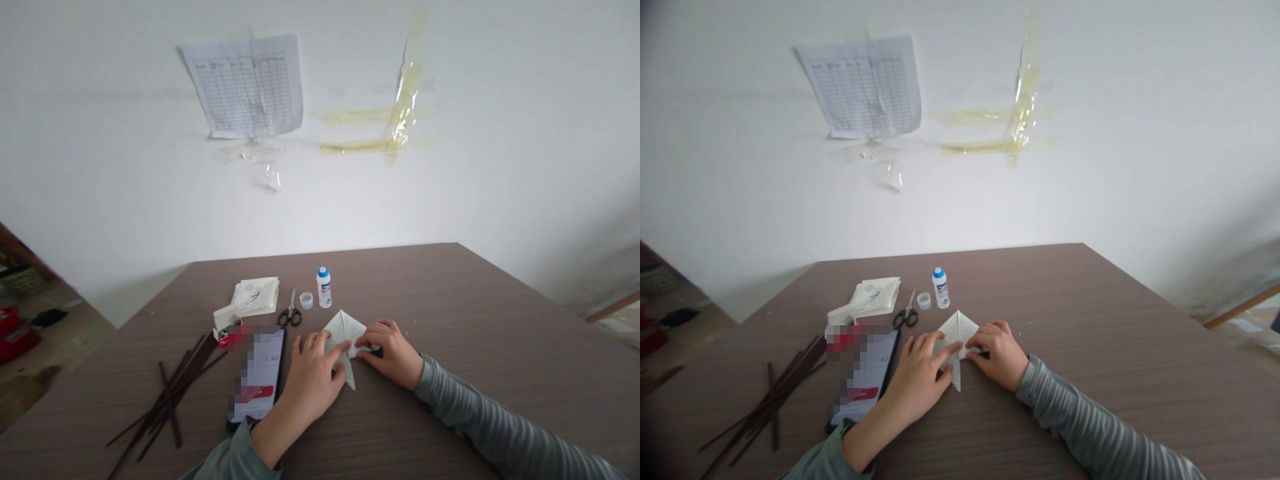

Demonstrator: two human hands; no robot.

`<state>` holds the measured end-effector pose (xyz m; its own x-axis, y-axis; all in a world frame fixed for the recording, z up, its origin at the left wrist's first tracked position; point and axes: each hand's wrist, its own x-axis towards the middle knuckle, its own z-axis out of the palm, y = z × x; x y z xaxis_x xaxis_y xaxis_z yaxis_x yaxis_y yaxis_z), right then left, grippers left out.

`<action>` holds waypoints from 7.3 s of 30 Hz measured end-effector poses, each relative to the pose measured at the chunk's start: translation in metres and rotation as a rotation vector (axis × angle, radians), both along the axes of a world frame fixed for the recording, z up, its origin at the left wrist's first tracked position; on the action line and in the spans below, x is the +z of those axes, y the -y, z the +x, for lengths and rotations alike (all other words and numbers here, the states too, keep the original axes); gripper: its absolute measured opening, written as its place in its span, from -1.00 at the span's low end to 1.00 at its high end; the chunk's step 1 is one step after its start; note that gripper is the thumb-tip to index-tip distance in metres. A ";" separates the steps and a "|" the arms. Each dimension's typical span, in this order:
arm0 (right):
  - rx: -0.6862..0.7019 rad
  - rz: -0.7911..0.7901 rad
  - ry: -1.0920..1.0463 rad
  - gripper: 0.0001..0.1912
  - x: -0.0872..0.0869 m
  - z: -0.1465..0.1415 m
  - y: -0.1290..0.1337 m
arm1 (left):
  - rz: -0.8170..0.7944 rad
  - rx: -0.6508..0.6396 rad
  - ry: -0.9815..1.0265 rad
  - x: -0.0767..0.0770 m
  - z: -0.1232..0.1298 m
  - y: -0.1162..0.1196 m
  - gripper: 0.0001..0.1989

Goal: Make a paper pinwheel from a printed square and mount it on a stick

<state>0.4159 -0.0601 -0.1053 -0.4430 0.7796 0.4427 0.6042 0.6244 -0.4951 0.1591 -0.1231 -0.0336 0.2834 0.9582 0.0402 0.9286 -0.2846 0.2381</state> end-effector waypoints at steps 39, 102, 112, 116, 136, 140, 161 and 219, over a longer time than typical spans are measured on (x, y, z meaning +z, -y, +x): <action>-0.007 -0.004 -0.019 -0.77 0.012 0.002 0.003 | -0.023 0.010 -0.016 0.004 0.002 0.003 -0.41; -0.007 -0.060 -0.002 -0.84 0.010 0.002 0.001 | -0.097 0.022 -0.056 0.022 0.007 0.003 -0.41; 0.003 0.020 0.039 -0.82 -0.001 0.004 -0.002 | -0.082 0.029 -0.043 0.022 0.006 0.003 -0.39; -0.012 0.030 0.068 -0.86 0.000 0.004 -0.001 | -0.051 0.032 -0.011 0.019 0.005 0.002 -0.35; -0.011 0.018 0.075 -0.92 0.000 0.005 -0.001 | -0.001 0.019 -0.018 0.005 0.001 0.000 -0.34; -0.006 -0.021 0.054 -0.87 0.000 0.004 -0.002 | 0.030 0.011 -0.030 0.000 0.000 -0.002 -0.30; -0.015 0.053 0.071 -0.83 0.003 0.004 0.000 | -0.001 0.011 0.031 0.002 0.000 -0.004 -0.46; -0.016 0.045 0.072 -0.91 0.003 0.004 0.001 | -0.050 0.020 -0.001 0.013 0.001 -0.002 -0.50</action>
